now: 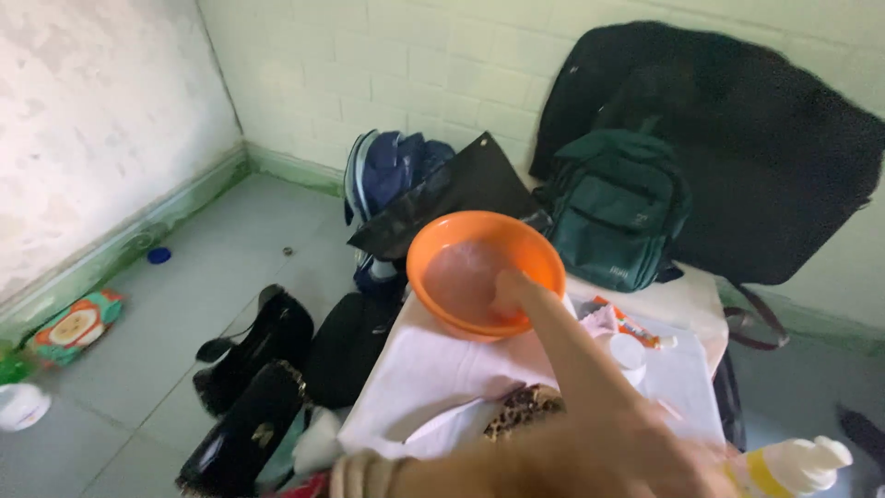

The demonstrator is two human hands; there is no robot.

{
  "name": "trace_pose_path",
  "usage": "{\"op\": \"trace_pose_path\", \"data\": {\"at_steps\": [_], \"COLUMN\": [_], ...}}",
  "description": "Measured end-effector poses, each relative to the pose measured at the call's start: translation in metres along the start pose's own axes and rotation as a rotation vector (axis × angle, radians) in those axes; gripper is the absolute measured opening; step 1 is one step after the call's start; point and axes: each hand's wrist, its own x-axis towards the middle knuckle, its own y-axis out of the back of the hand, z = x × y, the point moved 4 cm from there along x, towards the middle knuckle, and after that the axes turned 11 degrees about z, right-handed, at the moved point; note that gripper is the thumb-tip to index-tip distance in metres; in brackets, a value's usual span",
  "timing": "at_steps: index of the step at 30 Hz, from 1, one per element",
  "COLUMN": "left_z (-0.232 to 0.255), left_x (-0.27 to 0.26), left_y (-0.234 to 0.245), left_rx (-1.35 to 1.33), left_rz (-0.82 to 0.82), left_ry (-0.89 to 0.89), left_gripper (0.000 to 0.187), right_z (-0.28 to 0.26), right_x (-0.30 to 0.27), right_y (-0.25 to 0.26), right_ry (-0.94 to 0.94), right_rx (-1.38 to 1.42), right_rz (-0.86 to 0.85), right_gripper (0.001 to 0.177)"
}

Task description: Cleaning a leopard-print pouch using a toothbrush and cleaning solution from a bowl.

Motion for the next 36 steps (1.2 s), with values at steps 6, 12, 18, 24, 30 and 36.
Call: {"op": "trace_pose_path", "data": {"at_steps": [6,12,18,24,30,36], "left_z": [-0.116,-0.180,-0.200,-0.179,-0.185,-0.177], "left_x": [-0.051,-0.076,-0.084,-0.077,-0.077,-0.072], "left_y": [0.048,-0.048,-0.141,-0.061,-0.064,-0.041], "left_rx": [-0.507,-0.532,-0.307,-0.210,-0.427,-0.376], "left_rz": [0.847,-0.166,-0.048,0.095,0.101,0.063], "left_ry": [0.462,1.059,0.963,0.922,0.983,0.992], "left_gripper": [0.032,0.103,0.114,0.084,0.093,0.083], "right_z": [0.047,-0.007,-0.019,-0.045,-0.058,-0.063], "right_x": [-0.043,-0.132,-0.140,-0.139,-0.161,-0.168], "right_y": [0.087,0.246,0.261,0.288,0.312,0.315], "right_ry": [-0.464,-0.750,-0.902,-0.975,-0.926,-0.915], "right_rx": [0.257,0.724,0.875,1.320,1.276,1.253], "right_rz": [0.103,0.280,0.450,0.504,0.448,0.435], "right_gripper": [0.021,0.025,0.047,0.038,0.050,0.048]}}
